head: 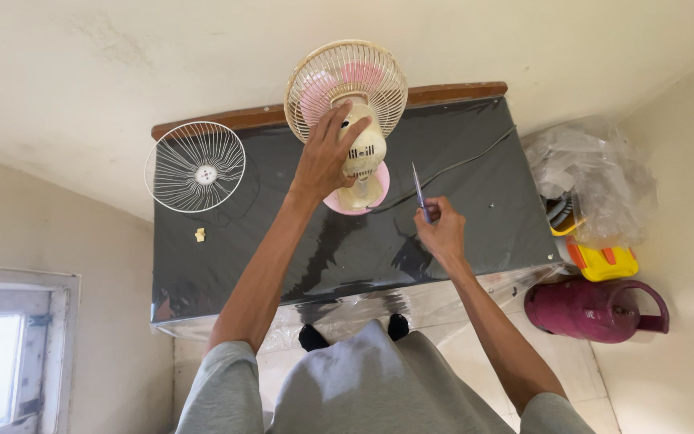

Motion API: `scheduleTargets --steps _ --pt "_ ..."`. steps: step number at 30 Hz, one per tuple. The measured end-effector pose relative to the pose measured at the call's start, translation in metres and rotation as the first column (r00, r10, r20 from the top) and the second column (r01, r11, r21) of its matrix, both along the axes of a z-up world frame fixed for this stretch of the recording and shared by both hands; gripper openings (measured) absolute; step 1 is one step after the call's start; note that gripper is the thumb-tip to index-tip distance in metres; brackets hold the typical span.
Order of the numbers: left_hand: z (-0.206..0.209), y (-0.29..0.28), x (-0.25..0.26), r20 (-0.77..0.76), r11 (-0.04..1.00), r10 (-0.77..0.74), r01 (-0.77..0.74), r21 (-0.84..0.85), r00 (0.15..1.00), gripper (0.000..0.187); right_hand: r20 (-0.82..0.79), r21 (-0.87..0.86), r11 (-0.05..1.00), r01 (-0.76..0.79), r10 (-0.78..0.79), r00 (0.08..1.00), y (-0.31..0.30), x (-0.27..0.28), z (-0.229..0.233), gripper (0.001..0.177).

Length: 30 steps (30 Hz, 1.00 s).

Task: The person disassembles a small electric fan on a table. They remove the front grille, then use a screwdriver to unscrew and remove the rear motor housing cover, exposing the internal motor components.

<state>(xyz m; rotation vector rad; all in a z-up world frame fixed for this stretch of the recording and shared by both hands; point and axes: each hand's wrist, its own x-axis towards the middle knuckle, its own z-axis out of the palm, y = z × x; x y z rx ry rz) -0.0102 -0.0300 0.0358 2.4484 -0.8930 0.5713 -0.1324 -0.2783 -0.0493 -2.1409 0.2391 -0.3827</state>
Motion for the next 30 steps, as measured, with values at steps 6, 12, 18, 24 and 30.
scheduleTargets --steps 6,12,18,24,30 --pt "0.001 0.0 0.007 -0.03 1.0 0.01 -0.01 -0.008 1.0 0.127 0.035 0.029 0.999 -0.014 0.013 0.999 0.007 -0.001 0.011 0.022" --pt "-0.003 0.007 0.014 -0.058 0.999 -0.017 0.015 -0.036 0.998 0.129 0.107 0.053 0.997 -0.059 0.053 0.993 0.019 -0.004 0.045 0.02" --pt "-0.015 0.018 0.019 -0.072 0.971 -0.135 0.118 -0.208 0.988 0.135 0.239 0.03 0.993 -0.116 0.106 0.965 0.038 -0.006 0.078 0.018" --pt "-0.01 0.022 0.022 -0.024 0.993 -0.103 0.102 -0.058 0.994 0.132 0.289 -0.055 0.989 -0.141 0.151 0.946 0.058 -0.007 0.101 0.031" --pt "-0.006 0.017 0.02 -0.026 0.998 -0.065 0.065 -0.012 0.998 0.132 0.349 -0.169 0.971 -0.167 0.217 0.912 0.065 -0.001 0.111 0.033"
